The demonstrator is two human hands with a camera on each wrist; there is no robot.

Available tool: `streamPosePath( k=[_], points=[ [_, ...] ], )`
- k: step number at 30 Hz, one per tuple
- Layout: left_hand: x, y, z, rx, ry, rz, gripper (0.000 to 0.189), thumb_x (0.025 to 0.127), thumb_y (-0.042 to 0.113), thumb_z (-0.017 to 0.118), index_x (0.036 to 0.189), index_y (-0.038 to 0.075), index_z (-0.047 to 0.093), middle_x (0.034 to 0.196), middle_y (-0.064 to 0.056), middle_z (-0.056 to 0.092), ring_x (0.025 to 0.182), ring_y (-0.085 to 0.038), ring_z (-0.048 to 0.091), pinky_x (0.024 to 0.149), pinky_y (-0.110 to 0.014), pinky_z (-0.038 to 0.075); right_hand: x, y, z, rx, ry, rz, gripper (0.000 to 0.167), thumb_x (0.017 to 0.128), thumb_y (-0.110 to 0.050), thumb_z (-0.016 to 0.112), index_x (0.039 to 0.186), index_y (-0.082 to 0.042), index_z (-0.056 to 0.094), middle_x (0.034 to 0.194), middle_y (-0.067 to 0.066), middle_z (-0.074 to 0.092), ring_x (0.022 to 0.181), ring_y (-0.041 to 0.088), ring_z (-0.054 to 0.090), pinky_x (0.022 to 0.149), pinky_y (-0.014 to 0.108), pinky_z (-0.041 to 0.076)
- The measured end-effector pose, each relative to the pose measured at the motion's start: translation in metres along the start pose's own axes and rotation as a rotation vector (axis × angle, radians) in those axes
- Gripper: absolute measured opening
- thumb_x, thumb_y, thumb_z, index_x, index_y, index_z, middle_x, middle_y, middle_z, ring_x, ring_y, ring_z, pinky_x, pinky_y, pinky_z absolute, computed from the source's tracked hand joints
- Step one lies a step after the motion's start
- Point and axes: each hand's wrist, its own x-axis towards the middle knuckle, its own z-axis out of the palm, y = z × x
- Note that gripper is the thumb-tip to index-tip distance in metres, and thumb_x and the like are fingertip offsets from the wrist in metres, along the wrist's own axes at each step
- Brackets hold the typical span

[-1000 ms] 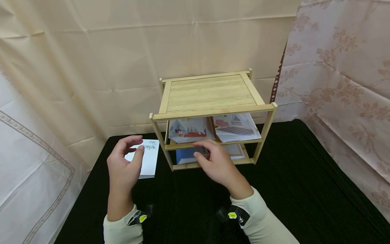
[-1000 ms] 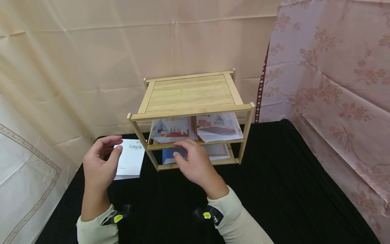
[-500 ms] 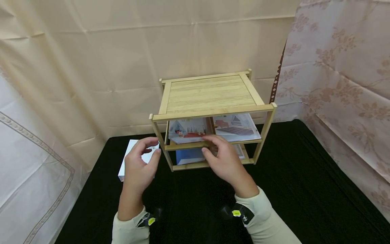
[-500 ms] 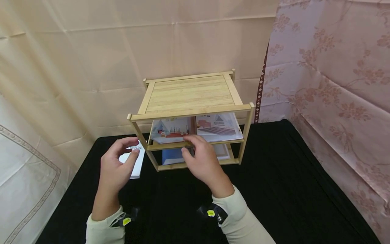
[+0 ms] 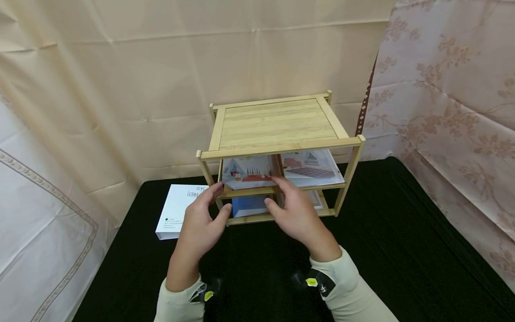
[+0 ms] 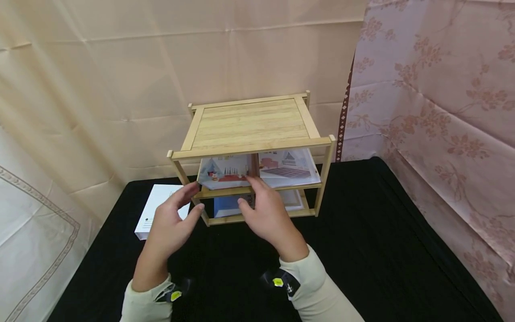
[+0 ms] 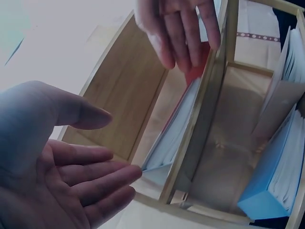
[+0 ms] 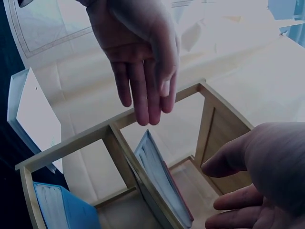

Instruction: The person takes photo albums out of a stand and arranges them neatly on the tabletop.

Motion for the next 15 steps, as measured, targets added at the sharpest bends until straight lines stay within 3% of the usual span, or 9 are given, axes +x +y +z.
streamPosePath(
  k=[7,15],
  points=[
    [0.001,0.001,0.009,-0.021,-0.065,0.008,0.075,0.099,0.024,0.069,0.161,0.004,0.031,0.162,-0.017,0.040,0.146,-0.036,0.045,0.120,-0.055,0.036,0.000,0.002,0.004,-0.044,-0.018,-0.023,0.073,0.095,-0.028,0.072,0.157,-0.005,0.039,0.163,0.018,0.040,0.148,0.038,0.041,0.122,0.056,0.033],
    [0.003,0.000,0.015,-0.045,-0.085,-0.021,0.084,0.097,0.024,0.069,0.164,0.005,0.022,0.166,-0.017,0.033,0.150,-0.038,0.038,0.122,-0.056,0.032,0.000,0.006,0.009,-0.070,-0.038,-0.035,0.079,0.095,-0.028,0.073,0.160,-0.004,0.034,0.167,0.018,0.031,0.152,0.039,0.034,0.123,0.055,0.029]
  ],
)
